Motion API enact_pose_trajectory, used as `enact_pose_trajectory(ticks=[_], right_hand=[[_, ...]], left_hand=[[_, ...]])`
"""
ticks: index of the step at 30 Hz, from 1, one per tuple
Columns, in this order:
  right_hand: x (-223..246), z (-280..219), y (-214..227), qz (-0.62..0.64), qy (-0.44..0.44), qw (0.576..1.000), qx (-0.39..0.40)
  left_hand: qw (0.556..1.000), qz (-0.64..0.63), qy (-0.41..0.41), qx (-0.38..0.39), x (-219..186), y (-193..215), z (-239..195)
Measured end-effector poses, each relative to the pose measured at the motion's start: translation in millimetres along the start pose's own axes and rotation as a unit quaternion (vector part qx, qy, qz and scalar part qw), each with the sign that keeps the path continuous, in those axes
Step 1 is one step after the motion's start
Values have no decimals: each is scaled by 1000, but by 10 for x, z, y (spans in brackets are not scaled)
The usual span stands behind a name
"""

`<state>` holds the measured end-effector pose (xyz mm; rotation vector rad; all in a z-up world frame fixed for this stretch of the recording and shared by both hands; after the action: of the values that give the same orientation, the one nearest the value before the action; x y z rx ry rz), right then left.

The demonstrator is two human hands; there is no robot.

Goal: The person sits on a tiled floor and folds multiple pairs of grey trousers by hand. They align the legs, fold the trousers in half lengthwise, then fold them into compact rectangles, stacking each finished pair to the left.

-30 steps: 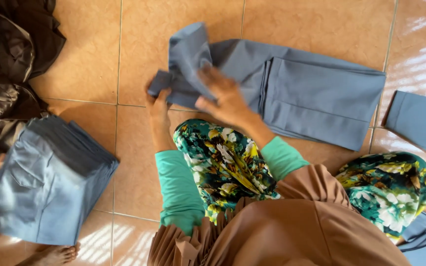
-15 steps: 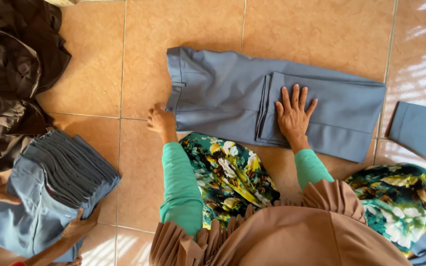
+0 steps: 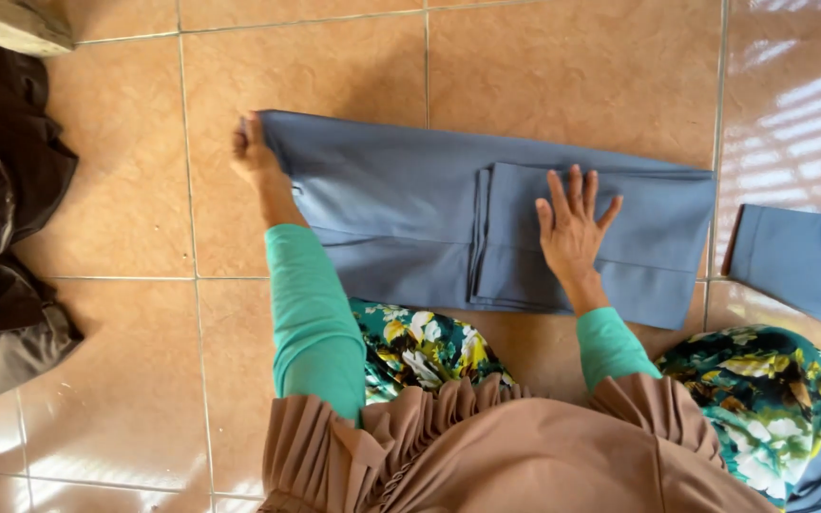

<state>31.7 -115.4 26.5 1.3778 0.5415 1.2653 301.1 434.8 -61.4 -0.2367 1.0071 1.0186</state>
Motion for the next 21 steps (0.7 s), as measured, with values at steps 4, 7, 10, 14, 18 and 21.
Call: enact_pose_trajectory(ticks=[4,7,10,14,18,21], right_hand=[[-171,132,-123,-12,2,1000,-18],[-126,168,-96,-30,20,998,-45],[9,260,117,-4,53,995,-85],[-229,498,299,6,103,991,-85],[-995,1001,243,-38,76,996,-14],[-1134,1327,522,-70,24,991,115]], left_hand=[[988,78,86,97,4,177,284],[946,247,64,201,-212,214,124],[914,332,-61,223,-833,-3,-301],[908,82,-149,382,-2303,-196,-1547],[858,113,-118,487,-2794,-182,-2701],[842,156,-58,513,-3038,-119,-2941]])
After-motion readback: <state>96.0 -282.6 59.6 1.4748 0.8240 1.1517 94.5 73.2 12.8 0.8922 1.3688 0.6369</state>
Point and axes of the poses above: each hand's wrist, its own z-axis towards the middle knuckle, its own y-axis out of the back of the hand, x = y × z, the point moved 5 cm from there along z, towards the middle knuckle, and after that the axes turned 15 degrees about -y, right-handed, at the moved point
